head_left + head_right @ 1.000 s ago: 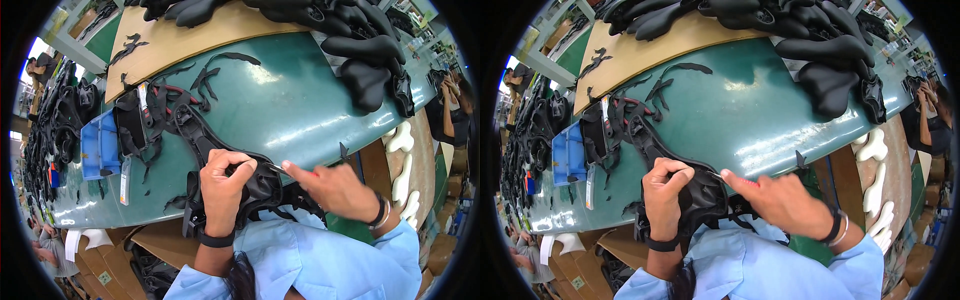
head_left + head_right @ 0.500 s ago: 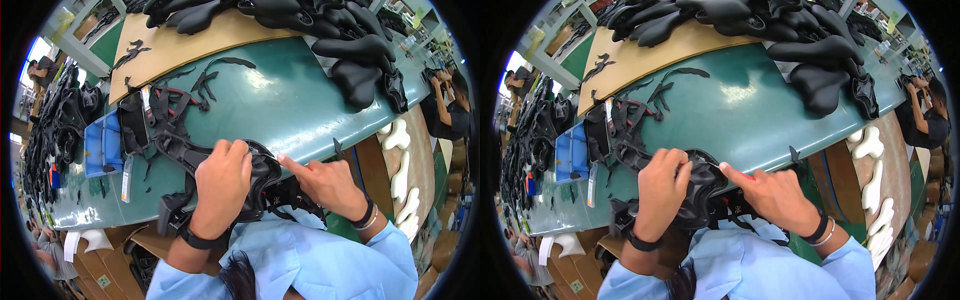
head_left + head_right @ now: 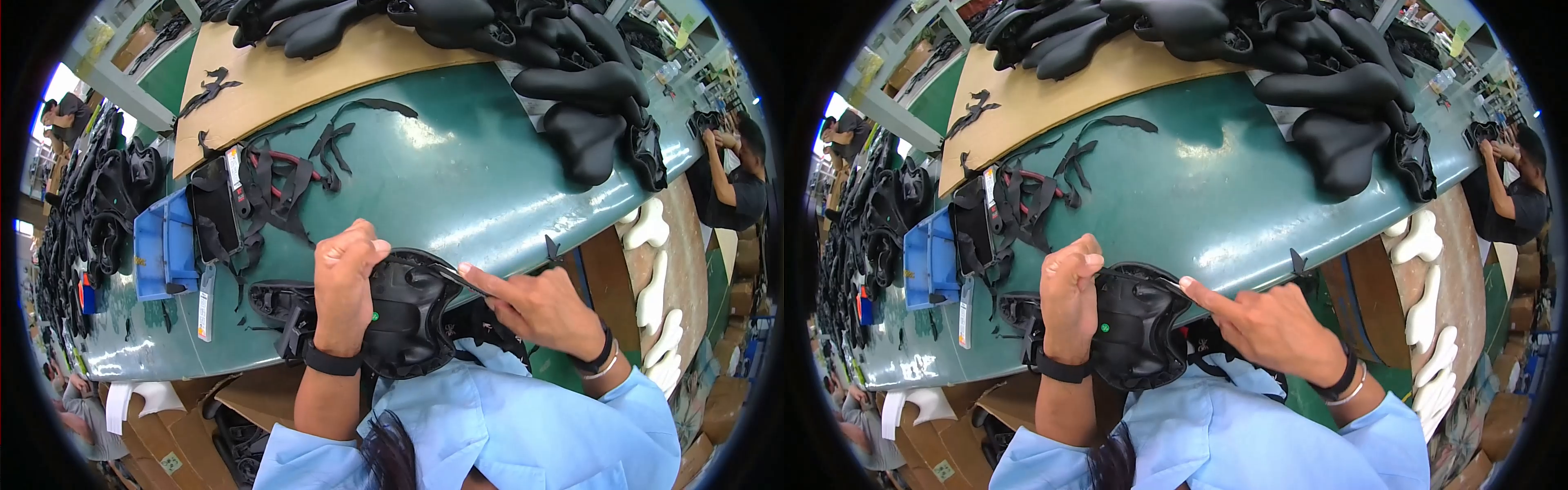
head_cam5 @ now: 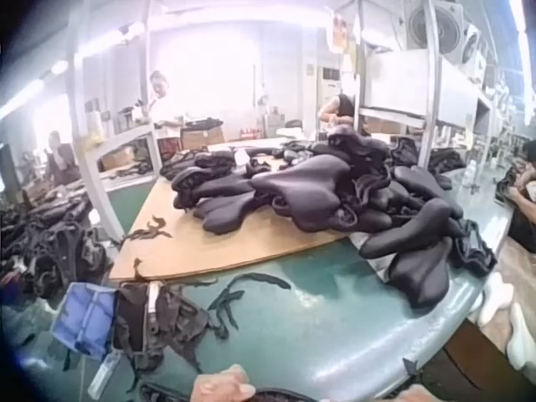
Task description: The person trims excess material from the underside of a bicycle seat using a utility knife, pulls away the cut strips by hand, and sets the seat aside to repeat the process with another.
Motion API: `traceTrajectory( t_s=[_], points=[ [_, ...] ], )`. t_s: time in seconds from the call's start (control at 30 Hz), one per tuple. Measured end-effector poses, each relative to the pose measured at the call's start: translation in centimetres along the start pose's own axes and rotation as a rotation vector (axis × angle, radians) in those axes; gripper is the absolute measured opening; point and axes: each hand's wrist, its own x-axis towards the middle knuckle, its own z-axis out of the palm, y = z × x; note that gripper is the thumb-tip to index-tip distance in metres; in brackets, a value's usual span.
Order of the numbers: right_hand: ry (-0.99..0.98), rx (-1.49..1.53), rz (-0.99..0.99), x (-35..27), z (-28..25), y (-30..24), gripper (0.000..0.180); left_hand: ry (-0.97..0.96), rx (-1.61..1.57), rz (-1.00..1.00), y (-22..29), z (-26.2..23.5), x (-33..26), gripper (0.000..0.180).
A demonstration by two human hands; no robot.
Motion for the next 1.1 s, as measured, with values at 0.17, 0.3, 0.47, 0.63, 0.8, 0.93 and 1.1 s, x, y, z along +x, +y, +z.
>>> traceTrajectory(
  t_s=[0.17,0.3,0.47,0.63,0.8,0.93,1.1],
  points=[
    [0.013,0.156,0.210,-2.6,1.8,-2.7,0.063,0.462,-0.738,0.021,1.6,1.5,0.8,0.027],
    [0.198,0.179,0.162,-2.9,3.9,-2.4,0.063,0.193,-0.108,0.150,0.6,2.1,1.9,0.050],
    [0.132,0.035,0.092,-1.0,2.7,-0.4,0.060,-0.485,1.516,0.005,3.6,-3.5,-1.7,0.072],
    [0.425,0.357,-0.063,-0.4,4.0,1.0,0.057,-0.045,0.665,-0.328,4.1,-4.4,-5.7,0.059],
    [0.205,0.263,-0.089,-1.8,3.4,1.6,0.054,0.095,0.688,-0.319,2.8,-5.0,-8.9,0.049],
    [0.167,0.098,-0.167,-0.7,3.2,1.6,0.059,0.135,0.647,-0.358,2.8,-4.5,-8.9,0.045],
    [-0.029,0.010,-0.026,-1.8,4.3,-0.7,0.073,0.269,0.403,-0.335,2.6,-2.3,-10.0,0.048]
  ],
)
